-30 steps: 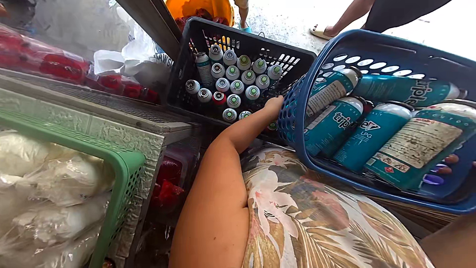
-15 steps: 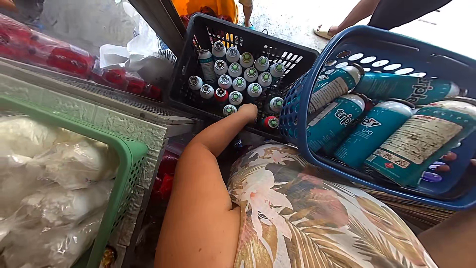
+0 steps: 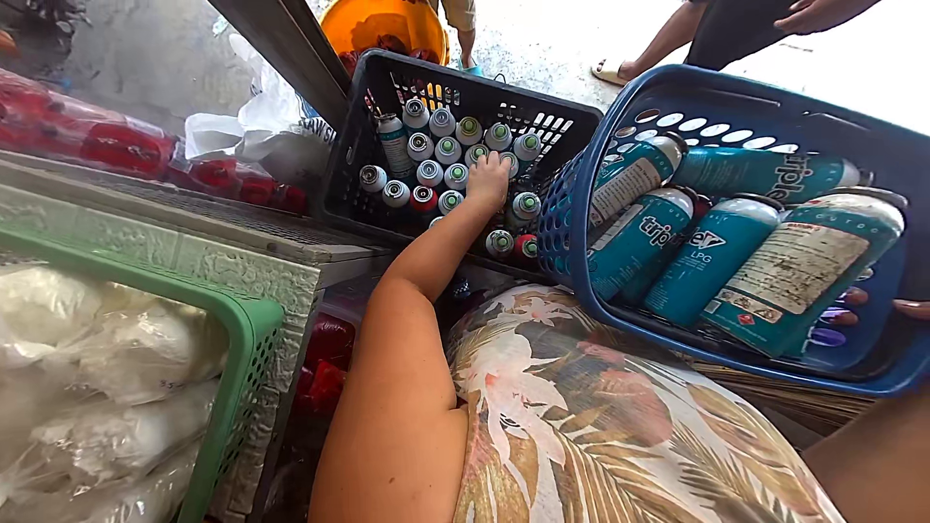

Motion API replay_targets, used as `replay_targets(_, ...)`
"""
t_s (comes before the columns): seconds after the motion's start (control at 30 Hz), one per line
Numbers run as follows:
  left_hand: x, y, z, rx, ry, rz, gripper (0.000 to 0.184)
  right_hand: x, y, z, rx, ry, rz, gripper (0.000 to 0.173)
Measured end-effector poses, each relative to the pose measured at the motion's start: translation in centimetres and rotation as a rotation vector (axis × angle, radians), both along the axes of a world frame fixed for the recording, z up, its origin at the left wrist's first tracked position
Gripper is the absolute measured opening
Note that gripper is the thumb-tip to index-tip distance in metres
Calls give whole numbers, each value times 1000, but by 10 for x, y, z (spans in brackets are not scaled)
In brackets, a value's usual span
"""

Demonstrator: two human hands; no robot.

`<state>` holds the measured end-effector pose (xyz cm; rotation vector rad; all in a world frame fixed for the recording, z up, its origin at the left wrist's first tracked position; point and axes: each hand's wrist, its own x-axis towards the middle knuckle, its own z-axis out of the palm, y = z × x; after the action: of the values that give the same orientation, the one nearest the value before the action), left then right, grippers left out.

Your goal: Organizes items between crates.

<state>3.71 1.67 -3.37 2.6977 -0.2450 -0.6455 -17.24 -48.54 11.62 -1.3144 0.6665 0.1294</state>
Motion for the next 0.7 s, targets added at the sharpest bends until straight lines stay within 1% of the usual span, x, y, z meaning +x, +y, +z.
replay_targets(0.07,4,-2,-15,67,129,48,70,1,3,1,-2,8,-25,33)
replay_targets(0.17,-2,-8,-32,68,247,75,71,1,13,7,-82,22,-61,31)
replay_targets(0.23,-11,-16,-34,27,270,45,75,1,17,8,-100,12,-85,30)
replay_targets(0.33,-27,-30,-30,-34,333,-48,77,6,47,23,-131,56,-132,30)
replay_targets(0.43,-38,-42,-25,-54,382,-131,71,7,45,24,-36,63,-100,33)
replay_targets(0.5,-36,-46,-20,-46,436,-143,72,7,52,27,-72,63,-114,33)
replay_targets(0.57,-27,-45,-7,-33,502,-208,71,9,61,31,-92,59,-132,34)
replay_targets(0.63,-10,-38,14,-15,532,-321,59,10,62,32,-85,53,-120,34)
replay_targets(0.67,0,-31,23,-12,518,-331,56,10,63,32,-87,47,-108,34)
replay_targets(0.7,10,-25,29,-24,472,-278,53,10,64,32,-95,41,-97,35)
